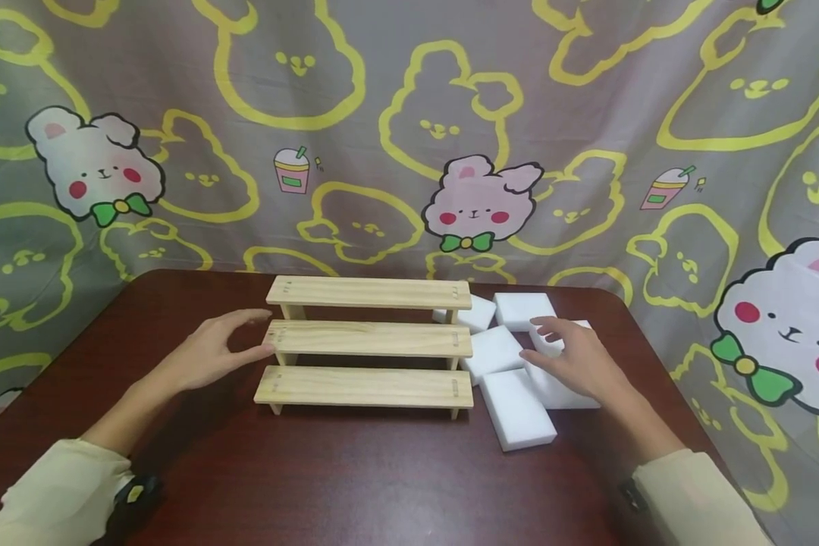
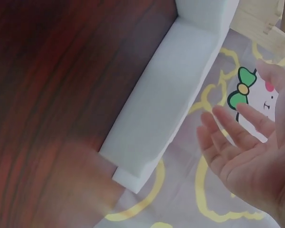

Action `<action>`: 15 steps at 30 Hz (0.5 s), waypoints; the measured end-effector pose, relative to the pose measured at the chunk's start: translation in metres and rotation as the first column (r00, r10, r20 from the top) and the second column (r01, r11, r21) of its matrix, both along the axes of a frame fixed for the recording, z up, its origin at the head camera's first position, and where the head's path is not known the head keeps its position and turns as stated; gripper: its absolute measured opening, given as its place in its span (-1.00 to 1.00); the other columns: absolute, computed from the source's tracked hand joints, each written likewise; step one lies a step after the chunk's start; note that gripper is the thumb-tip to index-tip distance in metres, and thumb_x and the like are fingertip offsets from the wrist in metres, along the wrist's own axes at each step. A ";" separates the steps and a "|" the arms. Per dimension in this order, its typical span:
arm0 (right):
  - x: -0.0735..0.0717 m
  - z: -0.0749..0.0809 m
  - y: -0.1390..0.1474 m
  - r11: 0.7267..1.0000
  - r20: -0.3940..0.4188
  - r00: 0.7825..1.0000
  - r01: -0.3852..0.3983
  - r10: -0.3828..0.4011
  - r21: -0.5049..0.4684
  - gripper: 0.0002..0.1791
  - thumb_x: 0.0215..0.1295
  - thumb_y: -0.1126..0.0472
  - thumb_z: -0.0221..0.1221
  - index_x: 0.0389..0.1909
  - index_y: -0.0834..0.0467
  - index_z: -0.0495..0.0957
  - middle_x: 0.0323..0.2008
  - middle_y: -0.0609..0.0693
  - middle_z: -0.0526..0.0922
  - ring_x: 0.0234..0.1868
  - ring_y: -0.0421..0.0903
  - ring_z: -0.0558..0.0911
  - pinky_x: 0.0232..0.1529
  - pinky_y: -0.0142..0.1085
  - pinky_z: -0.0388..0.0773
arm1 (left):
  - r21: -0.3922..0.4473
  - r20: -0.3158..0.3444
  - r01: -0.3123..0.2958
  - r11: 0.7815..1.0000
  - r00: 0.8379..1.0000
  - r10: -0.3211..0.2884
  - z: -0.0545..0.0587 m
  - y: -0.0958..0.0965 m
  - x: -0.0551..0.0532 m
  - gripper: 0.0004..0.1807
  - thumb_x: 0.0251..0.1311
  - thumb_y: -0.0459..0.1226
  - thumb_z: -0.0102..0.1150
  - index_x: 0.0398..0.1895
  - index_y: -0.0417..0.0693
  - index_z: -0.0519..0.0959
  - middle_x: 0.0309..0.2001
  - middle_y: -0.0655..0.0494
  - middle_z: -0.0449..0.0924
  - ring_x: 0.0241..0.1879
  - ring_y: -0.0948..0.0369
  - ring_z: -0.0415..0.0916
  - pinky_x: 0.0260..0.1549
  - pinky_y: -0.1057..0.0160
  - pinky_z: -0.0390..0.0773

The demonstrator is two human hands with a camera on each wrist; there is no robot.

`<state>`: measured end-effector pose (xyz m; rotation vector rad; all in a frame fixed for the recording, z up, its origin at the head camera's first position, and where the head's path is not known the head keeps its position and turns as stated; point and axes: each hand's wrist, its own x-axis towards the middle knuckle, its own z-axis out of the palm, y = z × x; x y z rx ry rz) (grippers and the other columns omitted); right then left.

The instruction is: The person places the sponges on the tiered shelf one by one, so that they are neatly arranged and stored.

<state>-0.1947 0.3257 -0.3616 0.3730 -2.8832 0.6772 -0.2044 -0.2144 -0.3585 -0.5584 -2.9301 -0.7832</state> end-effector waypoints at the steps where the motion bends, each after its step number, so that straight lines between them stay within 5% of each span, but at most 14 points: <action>1: -0.001 0.000 -0.001 1.000 0.002 1.000 -0.005 0.005 -0.001 -0.36 0.25 0.04 0.47 0.21 0.36 0.57 -0.02 0.30 0.71 -0.02 0.23 0.68 -0.17 0.03 0.65 | 0.013 -0.003 0.012 1.000 1.000 -0.012 -0.001 0.000 -0.001 -0.23 0.36 0.11 0.29 0.42 -0.23 0.43 0.38 -0.25 0.46 0.38 -0.23 0.38 0.25 -0.31 0.37; 15: 0.009 0.004 -0.012 0.992 0.068 0.990 -0.127 0.127 -0.013 -0.53 0.14 0.15 0.53 0.02 0.25 0.65 -0.30 -0.05 0.72 -0.30 -0.11 0.70 -0.36 -0.28 0.55 | 0.096 -0.006 0.118 0.988 0.993 -0.118 -0.004 0.006 -0.007 -0.35 0.36 -0.05 0.37 0.33 -0.32 0.50 0.25 -0.25 0.58 0.30 -0.23 0.47 0.22 -0.28 0.41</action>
